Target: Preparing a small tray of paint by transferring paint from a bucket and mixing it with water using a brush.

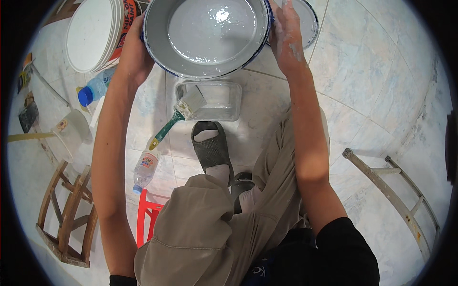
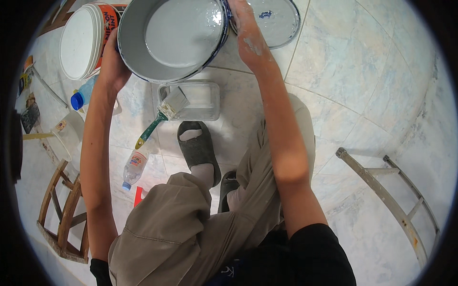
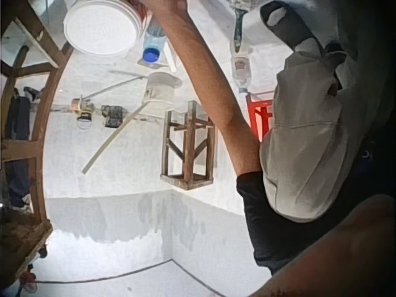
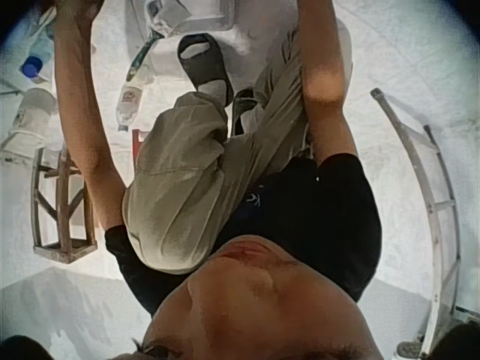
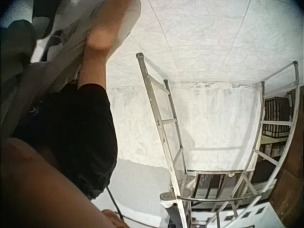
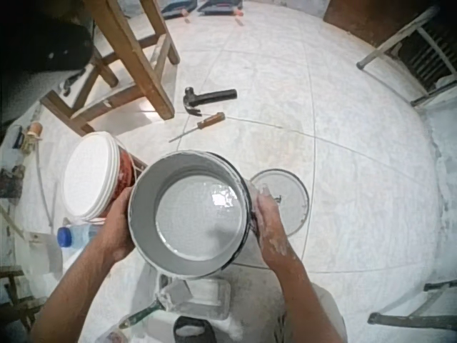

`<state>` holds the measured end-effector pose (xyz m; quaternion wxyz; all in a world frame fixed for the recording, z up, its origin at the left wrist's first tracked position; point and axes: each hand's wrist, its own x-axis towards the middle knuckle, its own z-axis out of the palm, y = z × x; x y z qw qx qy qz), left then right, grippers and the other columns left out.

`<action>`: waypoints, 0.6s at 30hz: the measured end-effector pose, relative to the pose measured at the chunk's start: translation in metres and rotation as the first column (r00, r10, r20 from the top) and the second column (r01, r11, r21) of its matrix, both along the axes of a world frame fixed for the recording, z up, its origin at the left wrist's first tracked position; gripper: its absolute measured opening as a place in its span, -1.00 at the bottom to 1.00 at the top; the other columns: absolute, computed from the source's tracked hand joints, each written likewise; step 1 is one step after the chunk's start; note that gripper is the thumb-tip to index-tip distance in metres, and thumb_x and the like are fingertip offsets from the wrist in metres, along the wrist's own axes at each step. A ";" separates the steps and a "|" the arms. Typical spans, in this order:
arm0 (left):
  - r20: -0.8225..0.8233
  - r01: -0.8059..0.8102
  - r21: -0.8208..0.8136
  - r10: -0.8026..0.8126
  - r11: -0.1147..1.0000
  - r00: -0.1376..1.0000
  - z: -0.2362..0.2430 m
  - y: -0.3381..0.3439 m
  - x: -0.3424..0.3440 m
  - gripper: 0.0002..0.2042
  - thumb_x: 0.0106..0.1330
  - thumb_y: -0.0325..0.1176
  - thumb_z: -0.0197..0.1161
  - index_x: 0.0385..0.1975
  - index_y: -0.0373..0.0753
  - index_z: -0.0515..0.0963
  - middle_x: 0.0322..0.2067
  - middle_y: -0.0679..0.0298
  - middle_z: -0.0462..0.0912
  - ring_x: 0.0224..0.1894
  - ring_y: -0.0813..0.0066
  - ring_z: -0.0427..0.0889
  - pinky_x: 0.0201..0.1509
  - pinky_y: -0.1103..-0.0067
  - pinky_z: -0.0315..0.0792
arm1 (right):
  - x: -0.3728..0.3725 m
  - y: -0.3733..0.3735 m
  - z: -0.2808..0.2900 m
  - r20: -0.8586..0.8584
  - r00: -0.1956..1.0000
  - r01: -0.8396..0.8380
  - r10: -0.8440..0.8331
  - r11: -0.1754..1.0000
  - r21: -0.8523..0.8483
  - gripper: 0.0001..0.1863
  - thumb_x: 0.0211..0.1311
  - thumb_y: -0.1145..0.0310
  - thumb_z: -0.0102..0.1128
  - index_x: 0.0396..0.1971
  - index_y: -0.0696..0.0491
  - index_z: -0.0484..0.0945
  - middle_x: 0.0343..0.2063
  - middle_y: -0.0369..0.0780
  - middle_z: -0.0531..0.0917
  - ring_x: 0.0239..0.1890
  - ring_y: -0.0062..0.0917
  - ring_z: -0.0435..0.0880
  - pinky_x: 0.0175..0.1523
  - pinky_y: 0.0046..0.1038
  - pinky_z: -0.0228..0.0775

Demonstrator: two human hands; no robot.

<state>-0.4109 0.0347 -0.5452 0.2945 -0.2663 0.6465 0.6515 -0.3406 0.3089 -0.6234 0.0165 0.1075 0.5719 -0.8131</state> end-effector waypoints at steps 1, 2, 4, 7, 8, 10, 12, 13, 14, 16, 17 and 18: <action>-0.014 0.003 -0.004 -0.003 1.000 1.000 0.005 0.004 -0.002 -0.52 0.61 -0.01 -0.20 0.29 -0.16 0.42 0.20 0.29 0.55 0.22 0.43 0.48 0.33 0.38 0.31 | 0.000 0.000 0.000 -0.016 1.000 0.002 -0.002 1.000 0.006 -0.22 0.59 -0.14 -0.26 0.46 0.26 0.13 0.45 0.00 0.25 0.48 -0.31 0.22 0.58 -0.19 -0.11; -0.026 0.007 -0.005 -0.007 1.000 1.000 0.007 0.007 -0.002 -0.52 0.62 -0.02 -0.21 0.30 -0.16 0.42 0.21 0.31 0.55 0.21 0.43 0.49 0.33 0.39 0.31 | 0.001 0.001 0.001 -0.031 0.999 0.006 -0.006 1.000 0.016 -0.22 0.59 -0.14 -0.26 0.46 0.26 0.13 0.45 0.00 0.24 0.48 -0.31 0.22 0.58 -0.19 -0.10; -0.093 0.041 -0.013 -0.042 0.999 0.995 0.002 -0.001 -0.003 -0.53 0.61 -0.02 -0.20 0.30 -0.15 0.43 0.20 0.31 0.56 0.22 0.43 0.48 0.34 0.38 0.30 | 0.001 0.002 0.000 -0.062 0.998 0.016 -0.014 0.999 0.034 -0.21 0.59 -0.14 -0.27 0.46 0.25 0.12 0.45 0.01 0.23 0.48 -0.30 0.22 0.57 -0.19 -0.10; -0.192 0.090 -0.027 -0.094 0.996 0.977 0.004 -0.005 -0.010 -0.52 0.60 -0.01 -0.14 0.29 -0.18 0.45 0.21 0.28 0.56 0.25 0.40 0.48 0.37 0.42 0.29 | 0.001 0.002 0.002 -0.096 0.995 0.037 -0.031 0.998 0.057 -0.21 0.58 -0.15 -0.27 0.47 0.24 0.10 0.46 0.02 0.21 0.48 -0.28 0.22 0.57 -0.18 -0.10; -0.235 0.102 -0.033 -0.107 0.994 0.966 0.009 -0.005 -0.016 -0.50 0.59 0.00 -0.10 0.28 -0.23 0.46 0.22 0.26 0.55 0.27 0.37 0.48 0.39 0.47 0.27 | 0.000 0.005 0.003 -0.110 0.993 0.043 -0.036 0.997 0.062 -0.21 0.58 -0.16 -0.27 0.47 0.23 0.10 0.46 0.02 0.21 0.48 -0.27 0.22 0.57 -0.18 -0.09; -0.244 0.155 -0.001 -0.150 0.988 0.958 0.009 -0.005 -0.030 -0.48 0.58 0.02 -0.09 0.27 -0.26 0.47 0.22 0.23 0.55 0.26 0.35 0.49 0.38 0.47 0.29 | -0.003 0.003 0.004 -0.138 0.990 0.053 -0.043 0.996 0.076 -0.20 0.58 -0.16 -0.28 0.47 0.23 0.09 0.46 0.03 0.20 0.48 -0.26 0.21 0.57 -0.18 -0.09; -0.257 0.205 0.036 -0.190 0.978 0.948 0.021 0.012 -0.037 -0.46 0.57 0.04 -0.07 0.26 -0.29 0.47 0.23 0.21 0.55 0.25 0.34 0.50 0.36 0.46 0.30 | -0.003 0.000 0.003 -0.167 0.985 0.064 -0.047 0.993 0.095 -0.20 0.58 -0.17 -0.28 0.48 0.22 0.08 0.47 0.03 0.18 0.48 -0.25 0.21 0.57 -0.17 -0.09; -0.269 0.134 0.038 -0.119 0.990 0.956 0.027 0.035 -0.035 -0.55 0.54 -0.02 0.01 0.11 -0.29 0.54 0.04 0.20 0.61 0.07 0.40 0.55 0.19 0.51 0.39 | -0.002 -0.001 0.002 -0.179 0.983 0.069 -0.048 0.992 0.110 -0.20 0.58 -0.17 -0.28 0.48 0.21 0.07 0.47 0.04 0.18 0.48 -0.25 0.21 0.57 -0.17 -0.09; -0.279 0.060 0.038 -0.047 0.997 0.959 0.033 0.048 -0.032 -0.62 0.51 -0.07 0.08 -0.04 -0.29 0.60 -0.14 0.18 0.68 -0.11 0.47 0.61 0.02 0.56 0.48 | -0.004 -0.002 0.004 -0.189 0.981 0.073 -0.048 0.990 0.123 -0.19 0.58 -0.18 -0.29 0.48 0.21 0.07 0.47 0.04 0.17 0.49 -0.24 0.21 0.57 -0.17 -0.09; -0.272 0.135 -0.140 -0.169 0.981 0.947 0.020 0.035 -0.045 -0.59 0.50 -0.03 0.08 -0.02 -0.29 0.60 -0.12 0.18 0.67 -0.07 0.45 0.60 0.08 0.54 0.45 | -0.007 -0.010 0.005 -0.209 0.977 0.081 -0.049 0.986 0.148 -0.19 0.57 -0.18 -0.29 0.49 0.20 0.06 0.48 0.05 0.16 0.49 -0.23 0.21 0.57 -0.17 -0.08; -0.246 0.207 -0.317 -0.291 0.926 0.925 0.018 0.032 -0.049 -0.56 0.49 0.00 0.07 0.01 -0.29 0.59 -0.09 0.17 0.66 -0.03 0.44 0.58 0.13 0.52 0.42 | -0.007 -0.011 0.005 -0.219 0.975 0.085 -0.049 0.983 0.160 -0.19 0.57 -0.19 -0.29 0.49 0.20 0.06 0.48 0.05 0.15 0.49 -0.23 0.21 0.57 -0.17 -0.08; -0.243 0.207 -0.313 -0.289 0.927 0.926 0.015 0.028 -0.047 -0.56 0.49 0.00 0.07 0.01 -0.29 0.59 -0.09 0.17 0.66 -0.03 0.44 0.58 0.13 0.52 0.42 | -0.004 -0.010 0.005 -0.229 0.972 0.090 -0.049 0.981 0.171 -0.19 0.57 -0.19 -0.29 0.49 0.20 0.05 0.48 0.05 0.15 0.49 -0.22 0.21 0.57 -0.16 -0.08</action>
